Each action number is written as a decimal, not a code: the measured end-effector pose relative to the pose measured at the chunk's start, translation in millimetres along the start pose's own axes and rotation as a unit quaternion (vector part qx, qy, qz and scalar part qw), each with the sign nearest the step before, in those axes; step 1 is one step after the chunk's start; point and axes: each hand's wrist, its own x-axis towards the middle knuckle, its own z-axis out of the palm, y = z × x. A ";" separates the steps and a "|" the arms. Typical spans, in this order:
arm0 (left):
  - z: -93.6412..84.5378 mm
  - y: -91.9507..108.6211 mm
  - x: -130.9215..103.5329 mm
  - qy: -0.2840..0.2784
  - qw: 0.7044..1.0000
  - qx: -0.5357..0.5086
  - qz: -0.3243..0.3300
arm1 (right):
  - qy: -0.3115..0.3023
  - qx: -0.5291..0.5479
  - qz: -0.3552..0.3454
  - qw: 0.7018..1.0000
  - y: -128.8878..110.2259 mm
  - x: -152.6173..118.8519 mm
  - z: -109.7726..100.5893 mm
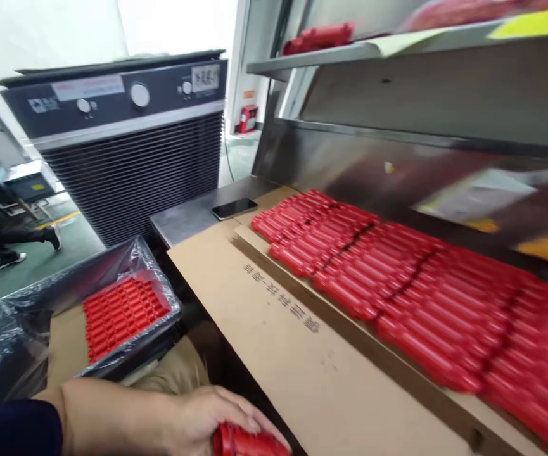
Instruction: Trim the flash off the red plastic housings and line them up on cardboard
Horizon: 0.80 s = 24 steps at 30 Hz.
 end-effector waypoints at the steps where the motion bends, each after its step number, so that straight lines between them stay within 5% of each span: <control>1: -0.3 0.3 2.0 0.005 1.000 -0.001 0.019 | -0.010 0.009 -0.007 1.000 4.4 5.2 16.7; 3: -2.9 3.6 4.2 0.014 0.999 -0.004 0.046 | -0.037 0.023 -0.016 0.999 8.4 12.7 41.0; 5: -7.4 8.4 1.9 0.017 0.999 -0.006 0.050 | -0.056 0.020 -0.020 0.998 6.4 14.5 43.6; 8: -11.8 9.7 -12.6 0.012 0.999 -0.021 0.024 | -0.063 -0.021 -0.010 0.998 -14.5 1.5 4.8; 11: -14.2 4.7 -31.3 0.014 0.999 -0.043 0.013 | -0.059 -0.094 0.006 0.994 -63.2 -24.0 -40.5; 15: -19.1 3.7 -38.7 0.000 0.999 -0.050 -0.003 | -0.078 -0.117 -0.010 0.990 -106.9 -35.2 -50.0; 24: -6.0 -0.3 -32.4 0.042 0.999 0.018 -0.012 | -0.063 -0.111 -0.042 0.991 -100.9 -36.6 -50.8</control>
